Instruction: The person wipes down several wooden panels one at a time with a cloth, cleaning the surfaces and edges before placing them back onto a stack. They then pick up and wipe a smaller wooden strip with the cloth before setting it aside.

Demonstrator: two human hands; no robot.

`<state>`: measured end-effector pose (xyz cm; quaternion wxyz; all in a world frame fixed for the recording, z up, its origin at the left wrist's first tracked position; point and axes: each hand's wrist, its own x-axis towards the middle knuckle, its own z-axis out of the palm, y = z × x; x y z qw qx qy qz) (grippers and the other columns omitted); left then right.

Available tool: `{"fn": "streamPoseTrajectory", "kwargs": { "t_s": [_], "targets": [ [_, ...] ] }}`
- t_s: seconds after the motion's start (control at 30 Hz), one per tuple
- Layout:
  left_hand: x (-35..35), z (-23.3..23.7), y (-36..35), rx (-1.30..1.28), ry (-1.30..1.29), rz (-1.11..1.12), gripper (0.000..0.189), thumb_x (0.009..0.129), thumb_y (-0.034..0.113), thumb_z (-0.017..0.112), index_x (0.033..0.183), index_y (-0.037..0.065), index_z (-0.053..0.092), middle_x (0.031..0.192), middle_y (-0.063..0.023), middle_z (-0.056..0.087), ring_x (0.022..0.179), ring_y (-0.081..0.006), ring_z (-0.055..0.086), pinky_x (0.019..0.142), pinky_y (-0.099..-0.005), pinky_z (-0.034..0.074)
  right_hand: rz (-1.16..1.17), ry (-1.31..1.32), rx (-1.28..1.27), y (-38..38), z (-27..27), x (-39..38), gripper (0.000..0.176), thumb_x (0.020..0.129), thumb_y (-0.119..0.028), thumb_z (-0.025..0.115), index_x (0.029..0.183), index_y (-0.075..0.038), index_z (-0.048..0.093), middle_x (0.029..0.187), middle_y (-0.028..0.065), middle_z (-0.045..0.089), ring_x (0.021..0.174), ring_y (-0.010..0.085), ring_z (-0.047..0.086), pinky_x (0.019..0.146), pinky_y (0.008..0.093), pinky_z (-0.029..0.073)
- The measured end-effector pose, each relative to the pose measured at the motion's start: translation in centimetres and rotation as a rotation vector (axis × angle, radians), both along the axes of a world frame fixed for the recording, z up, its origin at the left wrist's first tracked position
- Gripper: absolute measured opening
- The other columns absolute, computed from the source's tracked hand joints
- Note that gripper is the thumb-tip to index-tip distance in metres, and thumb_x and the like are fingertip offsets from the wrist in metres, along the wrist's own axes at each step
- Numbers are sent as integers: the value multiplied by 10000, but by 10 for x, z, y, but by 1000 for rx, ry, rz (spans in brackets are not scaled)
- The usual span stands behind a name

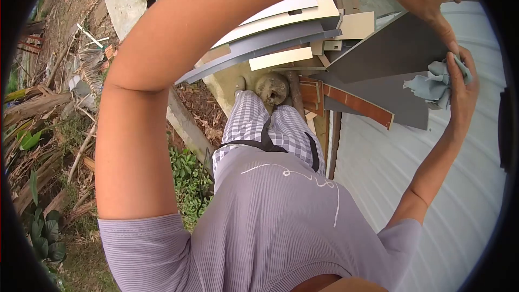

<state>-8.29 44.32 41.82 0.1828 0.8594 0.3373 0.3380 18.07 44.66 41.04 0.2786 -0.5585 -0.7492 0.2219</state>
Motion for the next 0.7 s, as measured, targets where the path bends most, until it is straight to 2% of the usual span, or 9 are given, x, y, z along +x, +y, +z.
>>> {"fn": "streamPoseTrajectory", "kwargs": {
  "t_s": [0.13,0.33,0.4,0.5,0.53,0.6,0.63,0.67,0.7],
  "targets": [
    [-85,10,-19,118,162,-10,470,825,361,604,1124,4,542,947,-203,615,809,-284,634,684,-336,520,279,-75,22,1,30,-74,271,832,-252,600,996,-35,593,826,-10,545,771,79,491,706,202,363],
    [-156,-22,-41,186,454,-103,440,830,352,595,1088,-4,567,887,-182,626,763,-268,636,655,-336,517,509,37,78,17,-11,-126,260,832,-233,600,993,-29,596,838,-7,564,768,67,504,694,197,373],
    [-160,-22,-38,210,567,-131,431,831,349,592,1076,-6,575,867,-175,630,748,-263,636,646,-335,515,582,64,-78,29,-21,-132,314,844,-214,542,1066,7,555,983,18,535,919,99,482,808,209,349],
    [-138,-2,-67,246,753,-171,419,834,344,587,1058,-10,588,837,-165,636,724,-255,637,631,-335,514,739,55,-22,41,-29,-157,254,871,-191,546,1052,-14,573,931,16,570,857,64,505,756,188,375],
    [-116,12,-72,251,790,-168,419,834,344,587,1058,-10,588,837,-165,636,724,-255,637,631,-335,514,709,183,-57,28,-18,-156,302,772,-254,686,935,-21,584,778,-32,545,684,34,471,595,167,372],
    [-131,7,-89,-529,185,200,377,839,315,554,1039,1,610,774,-149,634,690,-223,631,625,-331,509,783,275,7,33,-34,-185,240,788,-202,672,914,-18,584,737,-38,532,655,33,459,584,170,363],
    [-122,-6,-104,-285,242,394,383,842,306,525,1066,3,598,748,-138,637,671,-195,626,614,-307,506,781,276,9,30,-33,-194,240,788,-202,672,914,-18,584,737,-38,532,655,33,459,584,170,363],
    [-119,-3,-102,-283,243,392,383,842,306,525,1066,3,598,748,-138,637,671,-195,626,614,-307,506,745,213,-18,28,-30,-200,223,799,-193,663,916,-18,589,742,-33,545,668,34,474,595,174,377],
    [-117,5,-99,-470,266,519,390,845,308,526,1078,1,589,785,-139,641,692,-185,626,618,-296,505,707,149,-45,26,-28,-206,207,810,-183,654,918,-17,593,748,-28,557,681,35,488,606,178,391]
  ]
}}
